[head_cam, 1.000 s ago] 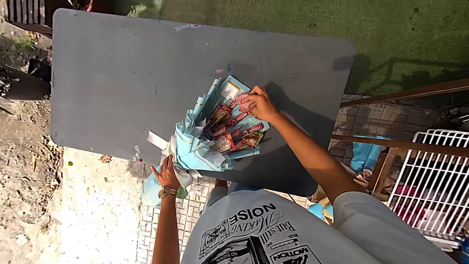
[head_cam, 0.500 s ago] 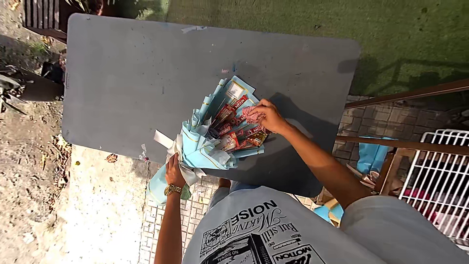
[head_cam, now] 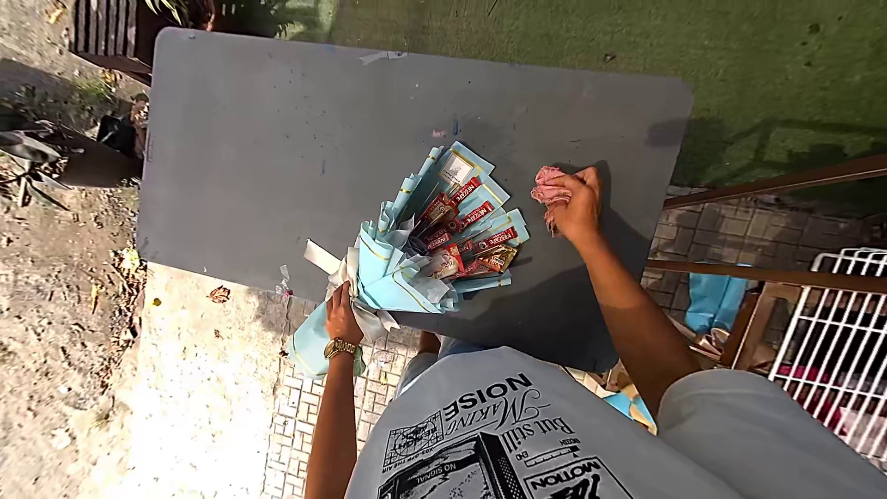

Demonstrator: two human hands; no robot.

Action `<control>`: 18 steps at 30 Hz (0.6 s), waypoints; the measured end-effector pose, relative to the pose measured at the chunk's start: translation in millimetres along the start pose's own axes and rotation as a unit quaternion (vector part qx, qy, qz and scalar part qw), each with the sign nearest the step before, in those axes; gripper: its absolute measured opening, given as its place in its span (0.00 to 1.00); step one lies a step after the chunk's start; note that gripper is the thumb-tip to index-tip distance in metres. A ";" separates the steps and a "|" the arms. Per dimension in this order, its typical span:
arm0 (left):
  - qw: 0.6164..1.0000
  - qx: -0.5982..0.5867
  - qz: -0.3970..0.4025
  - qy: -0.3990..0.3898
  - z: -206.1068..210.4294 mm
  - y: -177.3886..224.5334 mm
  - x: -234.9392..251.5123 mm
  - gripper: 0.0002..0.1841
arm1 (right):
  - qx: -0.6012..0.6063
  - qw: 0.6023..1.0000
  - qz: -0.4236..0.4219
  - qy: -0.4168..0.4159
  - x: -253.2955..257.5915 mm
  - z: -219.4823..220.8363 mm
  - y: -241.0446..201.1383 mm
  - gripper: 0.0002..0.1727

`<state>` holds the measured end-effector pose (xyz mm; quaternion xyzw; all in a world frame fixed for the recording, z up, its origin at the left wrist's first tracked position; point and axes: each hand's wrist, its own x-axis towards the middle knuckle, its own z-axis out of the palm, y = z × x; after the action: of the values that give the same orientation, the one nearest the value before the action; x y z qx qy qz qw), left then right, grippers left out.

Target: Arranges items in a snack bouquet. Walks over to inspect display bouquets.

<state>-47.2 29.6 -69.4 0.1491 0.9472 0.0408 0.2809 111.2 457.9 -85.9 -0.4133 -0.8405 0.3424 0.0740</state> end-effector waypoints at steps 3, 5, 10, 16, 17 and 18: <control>1.000 0.001 0.005 -0.002 -0.3 -1.5 1.0 0.37 | 0.046 0.991 -0.088 -0.090 -30.0 33.7 -17.0 0.21; 1.000 0.010 0.005 -0.002 -0.1 -0.1 1.5 0.36 | -0.051 0.967 -0.165 -0.185 -36.4 58.5 -13.8 0.21; 0.999 0.032 -0.007 -0.004 -5.6 5.8 0.0 0.32 | -0.110 0.991 -0.034 -0.075 -21.2 55.1 19.1 0.19; 0.999 0.033 -0.001 0.013 -1.8 3.7 0.1 0.32 | 0.012 0.993 0.073 0.097 -21.4 17.0 16.5 0.21; 0.999 0.033 -0.002 0.009 -1.5 3.6 -0.5 0.32 | 0.042 0.993 0.042 0.098 -31.2 17.4 5.4 0.21; 0.999 0.032 -0.001 0.006 -0.9 2.6 -0.6 0.32 | 0.067 0.995 -0.002 0.072 -41.9 20.4 -5.2 0.20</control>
<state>-46.6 31.9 -67.9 0.1566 0.9500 0.0105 0.2700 126.6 414.0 -91.3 -0.4295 -0.8091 0.3670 0.1620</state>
